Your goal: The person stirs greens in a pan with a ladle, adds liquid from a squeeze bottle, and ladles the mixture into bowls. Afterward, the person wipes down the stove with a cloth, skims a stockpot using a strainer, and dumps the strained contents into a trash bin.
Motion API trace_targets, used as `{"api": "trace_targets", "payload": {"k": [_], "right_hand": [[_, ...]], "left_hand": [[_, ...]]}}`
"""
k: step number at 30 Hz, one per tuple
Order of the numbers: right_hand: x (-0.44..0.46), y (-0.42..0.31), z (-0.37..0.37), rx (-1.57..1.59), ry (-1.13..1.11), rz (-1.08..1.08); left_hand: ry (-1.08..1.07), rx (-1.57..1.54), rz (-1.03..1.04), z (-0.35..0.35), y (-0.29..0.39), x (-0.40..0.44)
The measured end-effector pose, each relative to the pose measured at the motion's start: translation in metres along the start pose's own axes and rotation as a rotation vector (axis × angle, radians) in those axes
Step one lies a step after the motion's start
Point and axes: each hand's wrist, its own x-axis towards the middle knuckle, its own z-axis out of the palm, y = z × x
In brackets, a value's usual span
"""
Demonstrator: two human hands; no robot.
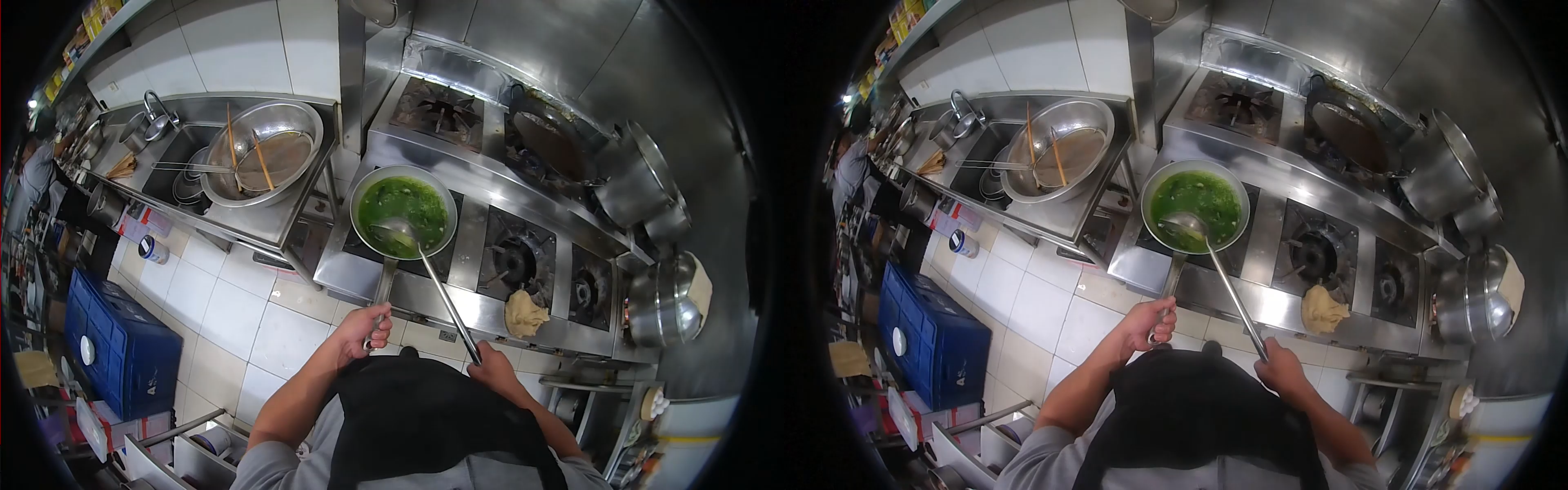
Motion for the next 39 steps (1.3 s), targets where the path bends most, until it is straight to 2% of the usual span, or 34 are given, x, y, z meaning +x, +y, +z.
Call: {"api": "trace_targets", "payload": {"k": [6,12,17,21,23,24,25,27,28,35,37,39], "right_hand": [[0.066,0.003,0.026,-0.115,0.168,-0.037],[0.112,0.002,0.007,-0.159,0.231,-0.049],[0.114,-0.007,-0.011,-0.104,0.286,0.039],[0.088,-0.025,-0.019,-0.009,0.267,0.022],[0.076,-0.041,-0.026,0.172,0.064,0.047],[0.072,-0.045,-0.025,0.462,-0.071,0.201],[0.070,-0.044,-0.029,0.452,-0.075,0.202],[0.067,-0.043,-0.041,1.093,-0.297,0.254],[0.061,-0.056,-0.054,1.186,-0.312,0.295],[0.024,-0.070,-0.064,1.049,-0.358,0.236],[0.014,-0.075,-0.063,0.791,-0.251,0.187],[0.011,-0.065,-0.060,0.730,-0.212,0.160]], "left_hand": [[0.010,0.005,-0.001,0.002,0.000,-0.002],[0.005,0.021,0.031,0.005,0.001,-0.006],[0.008,0.005,0.022,0.003,-0.001,-0.004],[0.001,-0.009,0.037,-0.001,-0.003,-0.001],[-0.015,-0.025,0.025,-0.003,-0.003,0.001],[-0.019,-0.036,0.028,-0.002,-0.003,0.000],[-0.027,-0.051,0.024,-0.002,-0.002,-0.002],[-0.037,-0.073,0.019,-0.003,-0.004,-0.002],[-0.052,-0.092,0.010,-0.004,-0.005,0.000],[-0.076,-0.126,-0.002,-0.003,-0.006,0.002],[-0.046,-0.111,0.008,0.002,-0.008,-0.002],[-0.022,-0.097,0.020,0.002,-0.008,-0.002]]}}
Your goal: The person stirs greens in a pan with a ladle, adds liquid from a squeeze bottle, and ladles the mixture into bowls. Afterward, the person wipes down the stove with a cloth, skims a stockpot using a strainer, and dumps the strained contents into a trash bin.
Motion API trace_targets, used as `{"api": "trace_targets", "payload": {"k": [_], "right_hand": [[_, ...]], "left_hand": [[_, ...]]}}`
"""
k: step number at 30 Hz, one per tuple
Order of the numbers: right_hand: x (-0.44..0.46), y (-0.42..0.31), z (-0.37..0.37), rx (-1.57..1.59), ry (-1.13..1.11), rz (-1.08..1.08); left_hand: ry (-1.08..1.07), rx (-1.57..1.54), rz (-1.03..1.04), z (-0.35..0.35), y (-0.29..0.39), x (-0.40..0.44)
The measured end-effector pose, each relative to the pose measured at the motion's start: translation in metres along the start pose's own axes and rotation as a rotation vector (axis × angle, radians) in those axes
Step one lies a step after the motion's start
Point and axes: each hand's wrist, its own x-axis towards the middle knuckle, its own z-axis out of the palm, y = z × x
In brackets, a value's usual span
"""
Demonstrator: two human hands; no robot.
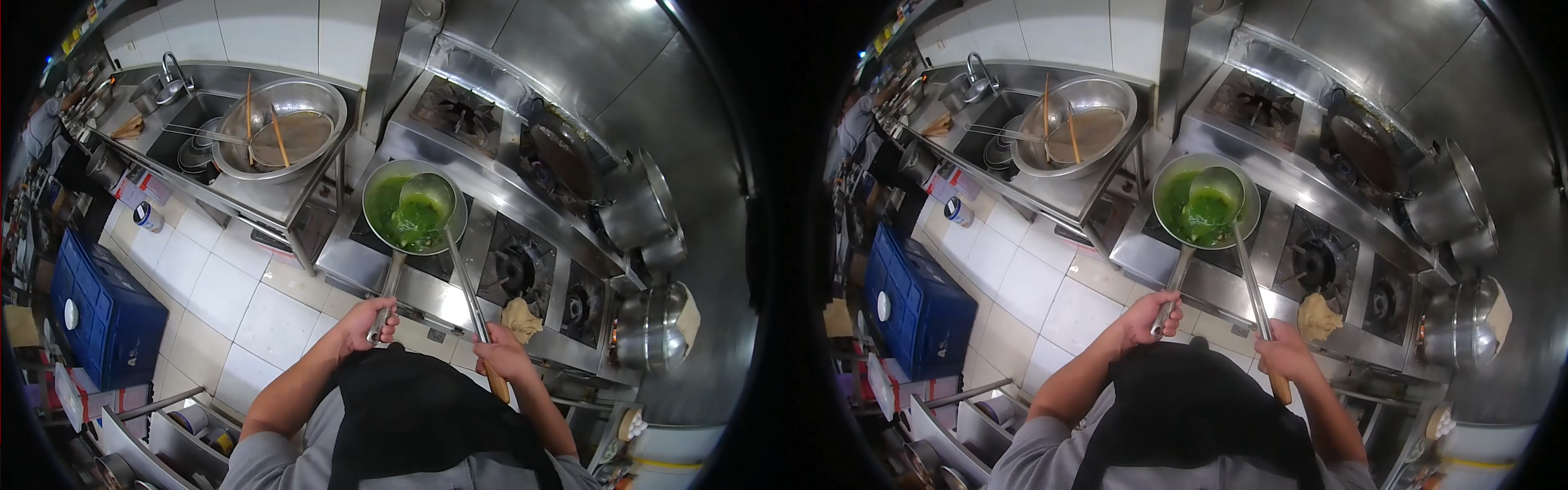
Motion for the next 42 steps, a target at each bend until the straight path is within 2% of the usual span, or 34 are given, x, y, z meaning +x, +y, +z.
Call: {"api": "trace_targets", "payload": {"k": [2,4,5,7,10,14,17,20,22,23,24,26,27,30,34,36,37,39,40,41,42], "right_hand": [[0.005,0.005,-0.005,-0.063,0.033,-0.030],[0.015,0.007,-0.010,-0.319,0.198,-0.081],[0.027,0.015,-0.016,-0.319,0.200,-0.083],[0.055,0.030,-0.026,-0.697,0.418,-0.431],[0.076,0.025,-0.033,-0.763,0.521,-0.348],[0.090,0.029,-0.042,-0.820,0.547,-0.269],[0.077,0.053,-0.036,-0.838,0.502,-0.277],[0.053,0.057,-0.015,-0.851,0.483,-0.398],[0.025,0.020,0.004,-0.329,0.182,0.101],[0.023,0.025,-0.002,0.037,0.042,0.073],[0.019,0.015,-0.001,0.033,0.040,0.078],[0.000,-0.017,0.004,0.465,0.058,0.151],[-0.006,-0.023,0.007,0.456,0.048,0.151],[-0.017,-0.024,0.008,0.370,-0.031,0.139],[-0.021,-0.012,0.006,0.317,-0.059,0.075],[-0.020,-0.010,-0.002,0.083,-0.024,-0.005],[-0.013,-0.004,-0.010,0.072,-0.047,-0.022],[0.012,0.020,-0.037,-0.158,0.004,-0.172],[0.034,0.033,-0.051,-0.173,-0.023,-0.190],[0.059,0.047,-0.066,-0.384,0.084,-0.293],[0.074,0.051,-0.075,-0.591,0.196,-0.403]], "left_hand": [[-0.066,-0.018,-0.049,-0.005,0.001,0.003],[-0.064,-0.023,-0.051,-0.005,0.001,0.004],[-0.062,-0.030,-0.052,-0.004,0.000,0.004],[-0.046,-0.018,-0.041,-0.002,0.000,0.003],[-0.030,-0.014,-0.033,-0.001,0.000,0.003],[-0.012,-0.024,-0.045,0.001,0.001,0.003],[-0.012,-0.008,-0.032,0.000,0.000,0.004],[-0.024,-0.015,-0.028,0.000,-0.001,0.003],[-0.034,-0.009,-0.023,-0.001,0.001,0.004],[-0.044,0.008,-0.025,-0.003,0.000,0.003],[-0.043,0.001,-0.026,-0.005,0.000,0.005],[-0.070,-0.030,-0.013,-0.012,-0.002,0.008],[-0.069,-0.029,-0.012,-0.012,-0.001,0.005],[0.057,0.122,0.108,-0.031,-0.003,0.000],[0.416,0.327,0.192,-0.134,-0.033,0.007],[0.624,0.418,0.227,-0.179,-0.056,-0.012],[0.751,0.451,0.237,-0.200,-0.072,-0.023],[0.947,0.395,0.300,-0.253,-0.118,-0.050],[1.057,0.360,0.340,-0.272,-0.148,-0.067],[1.210,0.304,0.380,-0.290,-0.185,-0.080],[1.256,0.259,0.318,-0.289,-0.215,-0.101]]}}
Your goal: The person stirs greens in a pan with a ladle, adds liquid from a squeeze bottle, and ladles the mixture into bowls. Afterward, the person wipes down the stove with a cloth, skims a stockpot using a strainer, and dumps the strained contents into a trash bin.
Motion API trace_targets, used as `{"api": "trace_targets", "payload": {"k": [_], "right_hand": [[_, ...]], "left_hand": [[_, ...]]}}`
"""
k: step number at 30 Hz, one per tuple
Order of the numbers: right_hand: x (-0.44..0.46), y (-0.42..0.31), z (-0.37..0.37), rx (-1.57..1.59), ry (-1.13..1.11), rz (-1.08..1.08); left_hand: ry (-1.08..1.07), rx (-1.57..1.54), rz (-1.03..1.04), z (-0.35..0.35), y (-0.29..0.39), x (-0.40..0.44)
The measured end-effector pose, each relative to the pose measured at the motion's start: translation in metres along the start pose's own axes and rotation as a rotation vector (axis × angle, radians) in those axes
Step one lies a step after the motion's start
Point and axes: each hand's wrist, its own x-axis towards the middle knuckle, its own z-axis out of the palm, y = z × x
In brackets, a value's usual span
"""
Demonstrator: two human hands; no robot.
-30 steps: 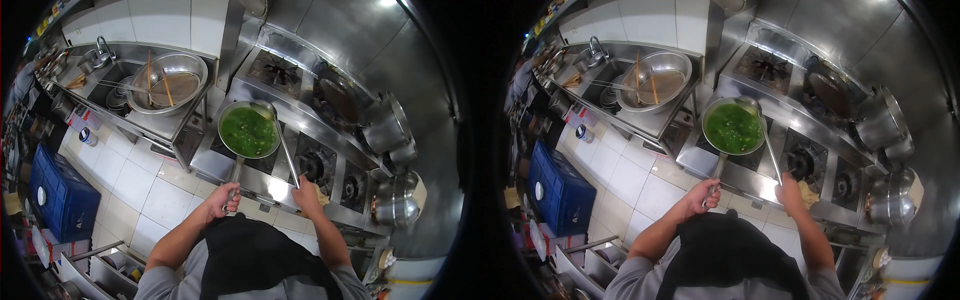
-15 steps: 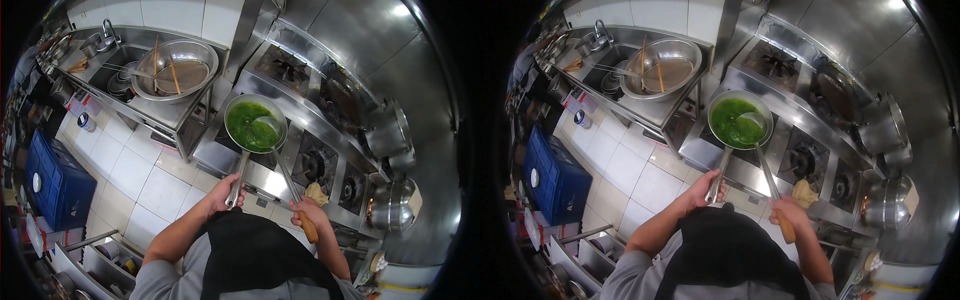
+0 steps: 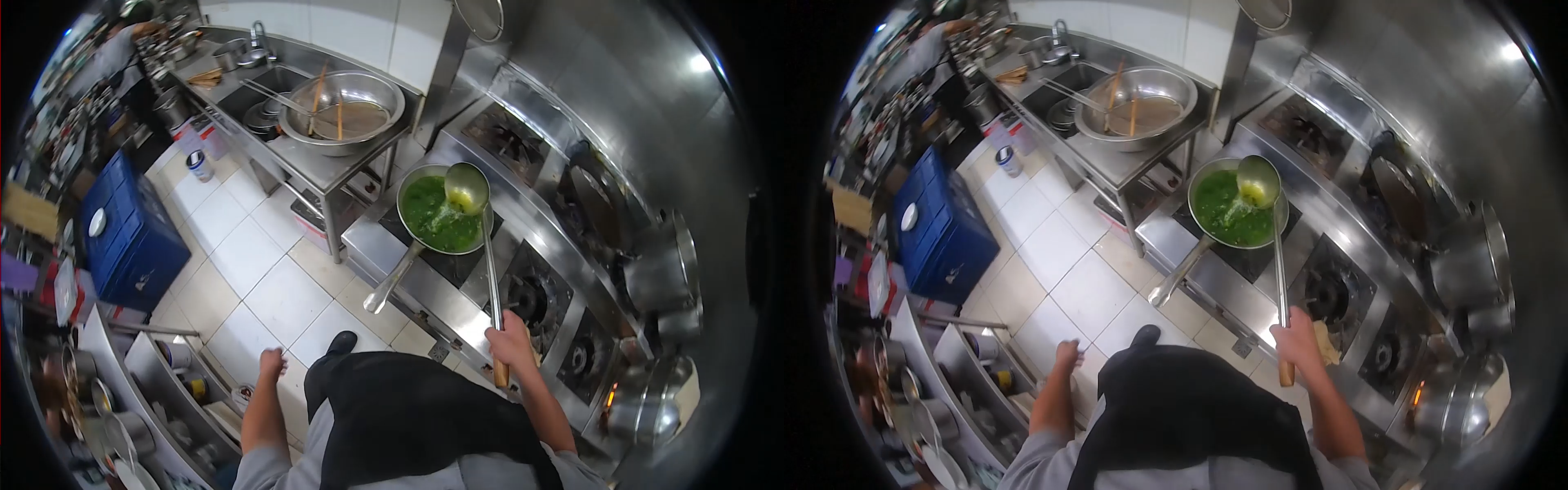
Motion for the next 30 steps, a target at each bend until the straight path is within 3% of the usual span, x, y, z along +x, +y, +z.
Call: {"api": "trace_targets", "payload": {"k": [1,5,7,9,10,12,13,14,17,18,19,21,24,26,30], "right_hand": [[0.004,-0.010,-0.007,-0.144,0.116,-0.068],[0.044,-0.004,-0.021,-0.181,0.106,-0.043],[0.055,0.007,-0.019,-0.186,0.098,-0.078],[0.071,0.037,-0.002,-0.203,0.136,-0.201],[0.071,0.044,0.006,-0.192,0.132,-0.212],[0.070,0.053,0.018,0.057,-0.061,-0.154],[0.069,0.052,0.021,0.371,-0.245,-0.044],[0.069,0.052,0.018,0.371,-0.251,-0.048],[0.052,-0.005,-0.033,0.997,-0.578,0.335],[0.044,-0.022,-0.040,1.183,-0.543,0.411],[0.046,-0.021,-0.042,1.183,-0.593,0.422],[0.039,-0.022,-0.048,1.184,-0.637,0.433],[0.010,-0.036,-0.054,0.990,-0.542,0.304],[-0.003,-0.044,-0.052,0.924,-0.344,0.149],[0.003,-0.043,-0.058,0.718,-0.281,0.049]], "left_hand": [[0.086,-0.054,-0.073,-0.011,-0.030,-0.020],[0.058,-0.176,-0.294,-0.028,-0.141,-0.104],[0.050,-0.093,-0.261,-0.018,-0.180,-0.150],[-0.030,-0.004,-0.470,-0.006,-0.207,-0.173],[-0.017,-0.011,-0.466,-0.002,-0.209,-0.180],[-0.012,0.028,-0.362,0.007,-0.212,-0.197],[-0.013,0.048,-0.313,0.013,-0.214,-0.208],[-0.017,0.069,-0.265,0.019,-0.216,-0.217],[0.021,0.172,-0.118,0.027,-0.190,-0.232],[0.056,0.256,-0.017,0.024,-0.177,-0.234],[0.058,0.261,-0.015,0.021,-0.179,-0.226],[0.116,-0.117,-0.031,0.021,-0.176,-0.210],[0.116,-0.157,0.019,0.015,-0.173,-0.203],[0.113,-0.158,0.038,0.011,-0.179,-0.207],[0.127,-0.132,-0.034,0.003,-0.209,-0.211]]}}
